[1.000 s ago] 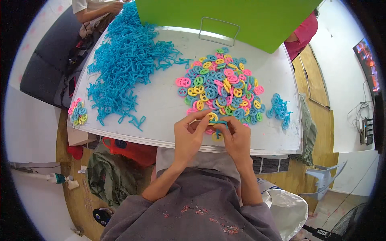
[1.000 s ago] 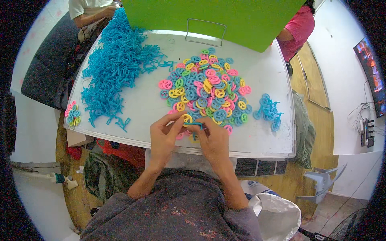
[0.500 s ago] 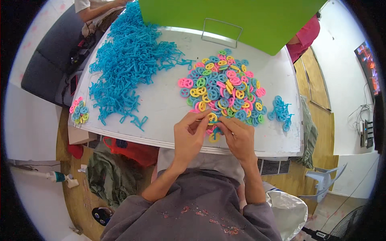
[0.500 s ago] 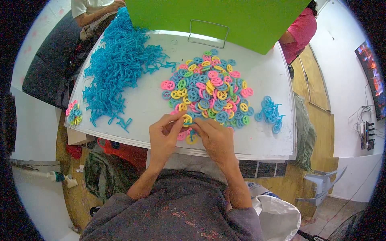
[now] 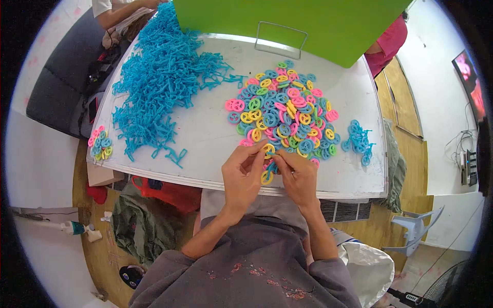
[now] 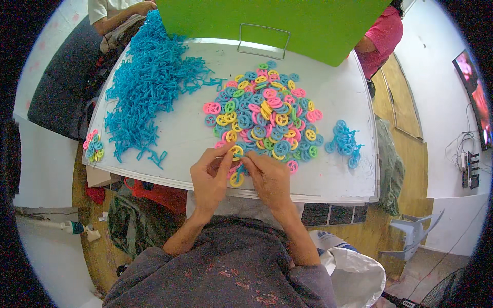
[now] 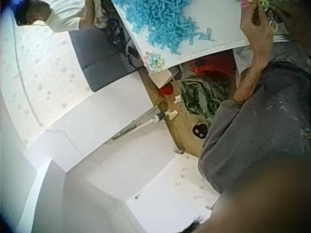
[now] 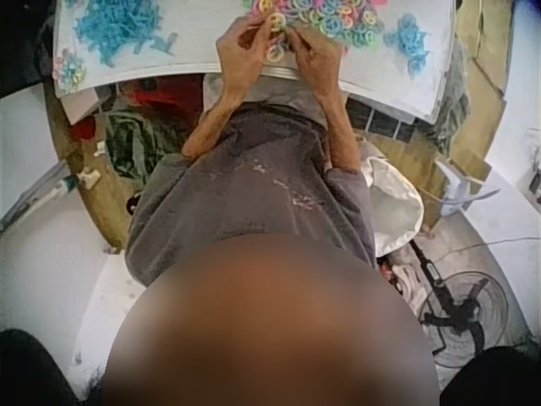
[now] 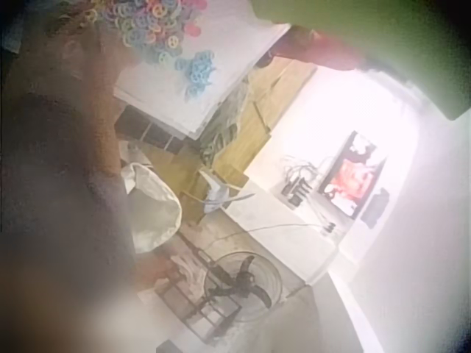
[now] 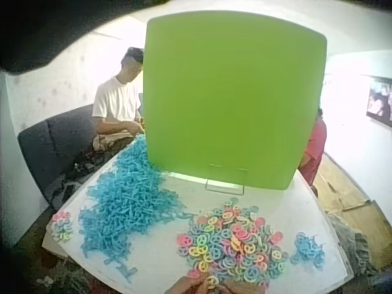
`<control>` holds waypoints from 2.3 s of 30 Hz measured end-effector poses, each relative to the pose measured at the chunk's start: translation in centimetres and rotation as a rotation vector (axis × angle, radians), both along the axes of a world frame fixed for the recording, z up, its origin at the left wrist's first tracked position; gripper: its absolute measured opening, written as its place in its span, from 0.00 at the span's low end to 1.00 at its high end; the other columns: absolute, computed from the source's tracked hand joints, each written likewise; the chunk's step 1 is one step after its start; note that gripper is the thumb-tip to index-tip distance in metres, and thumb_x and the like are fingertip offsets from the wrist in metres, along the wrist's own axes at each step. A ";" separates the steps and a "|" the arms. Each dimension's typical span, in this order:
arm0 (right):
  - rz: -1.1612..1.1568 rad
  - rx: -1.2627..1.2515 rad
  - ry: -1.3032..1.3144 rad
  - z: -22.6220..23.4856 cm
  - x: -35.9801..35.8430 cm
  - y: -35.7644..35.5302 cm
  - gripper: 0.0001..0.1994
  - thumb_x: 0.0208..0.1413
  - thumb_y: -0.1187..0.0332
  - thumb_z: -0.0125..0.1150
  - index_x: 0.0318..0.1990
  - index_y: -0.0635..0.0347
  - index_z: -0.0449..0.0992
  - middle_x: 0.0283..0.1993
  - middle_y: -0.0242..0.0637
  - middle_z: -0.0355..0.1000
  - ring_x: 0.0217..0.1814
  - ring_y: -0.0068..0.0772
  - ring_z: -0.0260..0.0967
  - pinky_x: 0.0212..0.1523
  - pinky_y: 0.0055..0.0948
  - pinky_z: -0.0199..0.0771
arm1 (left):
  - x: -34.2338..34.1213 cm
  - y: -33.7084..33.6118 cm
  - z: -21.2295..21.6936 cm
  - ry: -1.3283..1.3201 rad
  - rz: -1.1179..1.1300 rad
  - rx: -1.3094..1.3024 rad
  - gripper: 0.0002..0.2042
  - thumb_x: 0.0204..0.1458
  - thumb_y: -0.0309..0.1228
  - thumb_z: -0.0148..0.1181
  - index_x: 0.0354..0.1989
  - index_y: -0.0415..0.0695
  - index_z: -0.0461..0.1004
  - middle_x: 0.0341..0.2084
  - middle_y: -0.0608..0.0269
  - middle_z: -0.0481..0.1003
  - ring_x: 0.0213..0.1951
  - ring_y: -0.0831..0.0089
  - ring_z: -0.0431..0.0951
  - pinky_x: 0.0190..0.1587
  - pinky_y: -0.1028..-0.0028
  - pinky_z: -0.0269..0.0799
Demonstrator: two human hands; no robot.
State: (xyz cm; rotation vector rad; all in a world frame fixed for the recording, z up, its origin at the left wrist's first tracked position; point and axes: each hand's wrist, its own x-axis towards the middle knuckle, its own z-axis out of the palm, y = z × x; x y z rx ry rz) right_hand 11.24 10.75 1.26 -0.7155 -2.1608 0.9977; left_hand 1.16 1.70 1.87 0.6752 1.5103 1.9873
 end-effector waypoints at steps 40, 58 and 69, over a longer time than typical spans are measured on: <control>0.103 -0.595 0.150 1.9 2.9 0.0 0.17 0.49 0.81 0.61 0.49 0.65 0.73 0.36 0.32 0.72 0.38 0.17 0.68 0.39 0.19 0.70 | -0.1 -0.1 -0.1 -0.338 -0.215 -0.065 0.10 0.55 0.26 0.56 0.44 0.39 0.70 0.36 0.64 0.73 0.37 0.76 0.75 0.40 0.74 0.76; -0.534 0.055 -0.104 0.8 14.9 18.3 0.10 0.51 0.66 0.63 0.36 0.63 0.80 0.28 0.36 0.78 0.27 0.21 0.73 0.30 0.20 0.70 | -10.0 -9.8 -3.0 0.906 0.322 -0.733 0.11 0.53 0.27 0.57 0.44 0.43 0.74 0.42 0.58 0.63 0.42 0.61 0.68 0.42 0.62 0.67; -0.770 0.204 0.337 2.1 12.3 12.9 0.11 0.59 0.69 0.55 0.41 0.68 0.77 0.37 0.38 0.76 0.37 0.23 0.71 0.40 0.22 0.70 | -10.0 -9.3 -0.5 0.813 0.258 -0.741 0.07 0.52 0.22 0.56 0.40 0.39 0.72 0.38 0.61 0.67 0.36 0.69 0.73 0.35 0.70 0.71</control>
